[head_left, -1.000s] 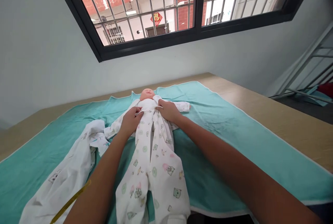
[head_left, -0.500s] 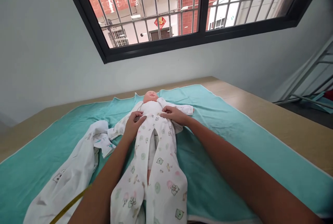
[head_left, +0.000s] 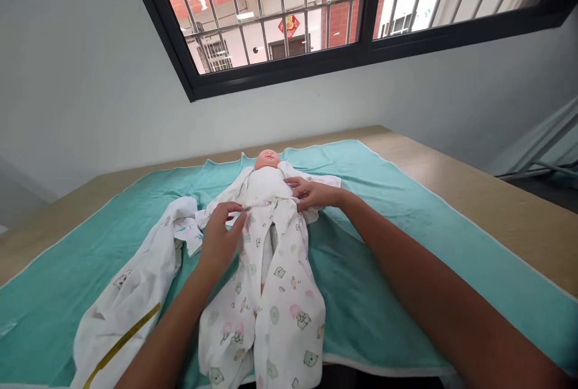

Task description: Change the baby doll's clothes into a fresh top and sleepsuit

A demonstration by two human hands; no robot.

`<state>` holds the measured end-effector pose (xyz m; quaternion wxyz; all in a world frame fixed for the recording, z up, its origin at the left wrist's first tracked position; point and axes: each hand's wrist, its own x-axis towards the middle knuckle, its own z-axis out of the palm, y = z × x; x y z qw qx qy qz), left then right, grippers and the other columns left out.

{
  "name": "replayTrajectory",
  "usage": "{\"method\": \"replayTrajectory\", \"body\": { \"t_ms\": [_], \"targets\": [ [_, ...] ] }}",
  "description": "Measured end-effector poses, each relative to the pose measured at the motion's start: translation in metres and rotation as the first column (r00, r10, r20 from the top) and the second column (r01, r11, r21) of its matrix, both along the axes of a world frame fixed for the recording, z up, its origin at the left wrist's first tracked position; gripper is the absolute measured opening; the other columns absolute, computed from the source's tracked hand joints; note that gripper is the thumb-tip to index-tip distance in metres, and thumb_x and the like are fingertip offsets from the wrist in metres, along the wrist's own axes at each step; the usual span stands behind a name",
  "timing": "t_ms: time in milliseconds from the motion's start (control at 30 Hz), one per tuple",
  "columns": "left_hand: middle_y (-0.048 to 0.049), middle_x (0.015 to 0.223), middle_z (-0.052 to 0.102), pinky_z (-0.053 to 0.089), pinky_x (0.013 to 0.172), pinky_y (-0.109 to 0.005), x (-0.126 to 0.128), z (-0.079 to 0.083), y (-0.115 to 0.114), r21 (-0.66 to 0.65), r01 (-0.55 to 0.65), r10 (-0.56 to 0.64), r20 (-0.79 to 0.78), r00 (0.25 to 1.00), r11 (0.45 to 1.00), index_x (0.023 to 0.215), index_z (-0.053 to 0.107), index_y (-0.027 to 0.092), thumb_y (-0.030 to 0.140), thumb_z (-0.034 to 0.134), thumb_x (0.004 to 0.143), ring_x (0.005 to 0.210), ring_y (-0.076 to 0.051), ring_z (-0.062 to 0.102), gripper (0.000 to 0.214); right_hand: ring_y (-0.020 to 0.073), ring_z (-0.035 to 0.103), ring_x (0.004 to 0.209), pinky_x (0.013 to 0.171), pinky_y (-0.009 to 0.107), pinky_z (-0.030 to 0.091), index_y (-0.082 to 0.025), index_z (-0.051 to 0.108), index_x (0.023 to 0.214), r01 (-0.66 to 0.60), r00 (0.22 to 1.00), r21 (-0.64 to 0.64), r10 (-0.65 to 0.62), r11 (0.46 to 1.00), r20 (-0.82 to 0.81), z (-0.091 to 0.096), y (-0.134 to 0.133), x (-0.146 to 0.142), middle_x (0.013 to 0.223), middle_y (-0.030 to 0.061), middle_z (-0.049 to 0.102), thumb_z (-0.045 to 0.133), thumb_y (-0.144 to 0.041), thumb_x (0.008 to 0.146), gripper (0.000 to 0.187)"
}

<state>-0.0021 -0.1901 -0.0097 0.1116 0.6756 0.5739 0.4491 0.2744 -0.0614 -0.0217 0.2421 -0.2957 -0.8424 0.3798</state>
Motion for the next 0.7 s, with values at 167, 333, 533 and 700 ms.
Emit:
{"method": "replayTrajectory", "body": {
  "t_ms": [167,333,533,700],
  "targets": [
    [0.0016,0.068,0.063,0.039,0.055,-0.028,0.031,0.029,-0.055,-0.318,0.071,-0.172,-0.301,0.938,0.946,0.074,0.055,0.025,0.05,0.048,0.088,0.061,-0.016,0.056,0.03,0.0225,0.054,0.113,0.094,0.034,0.045,-0.023,0.069,0.074,0.0,0.999,0.069,-0.003,0.998,0.047,0.001,0.003,0.001,0.14,0.0008,0.045,0.074,-0.036,0.068,0.015],
    [-0.0005,0.061,0.059,0.021,0.049,-0.029,0.059,0.022,-0.067,-0.36,0.062,-0.277,-0.587,0.761,0.931,0.061,0.044,0.023,0.053,0.048,0.087,0.051,-0.017,0.049,0.04,0.0191,0.057,0.096,0.085,0.034,0.044,-0.018,0.054,0.059,0.063,0.997,0.138,-0.058,0.988,-0.041,-0.006,0.0,-0.007,0.129,0.0036,0.053,0.063,-0.022,0.066,0.012],
    [0.0001,0.058,0.052,0.021,0.051,-0.028,0.088,0.026,-0.062,-0.358,0.158,-0.345,-0.552,0.76,0.92,0.06,0.035,0.022,0.039,0.037,0.092,0.052,-0.016,0.045,0.036,0.0156,0.056,0.085,0.079,0.03,0.041,-0.019,0.034,0.05,0.155,0.973,0.164,-0.122,0.974,-0.196,-0.016,-0.005,-0.019,0.113,0.0034,0.06,0.055,-0.018,0.063,0.024],
    [0.003,0.052,0.038,0.025,0.05,-0.026,0.11,0.038,-0.028,-0.319,0.061,-0.145,-0.247,0.958,0.946,0.055,0.023,0.022,0.035,0.042,0.085,0.053,-0.014,0.037,0.038,0.0147,0.056,0.08,0.073,0.027,0.04,-0.02,0.028,0.052,0.311,0.925,0.197,-0.248,0.93,-0.288,-0.027,-0.006,-0.028,0.093,0.0012,0.066,0.051,-0.013,0.059,0.024]
  ]
}}
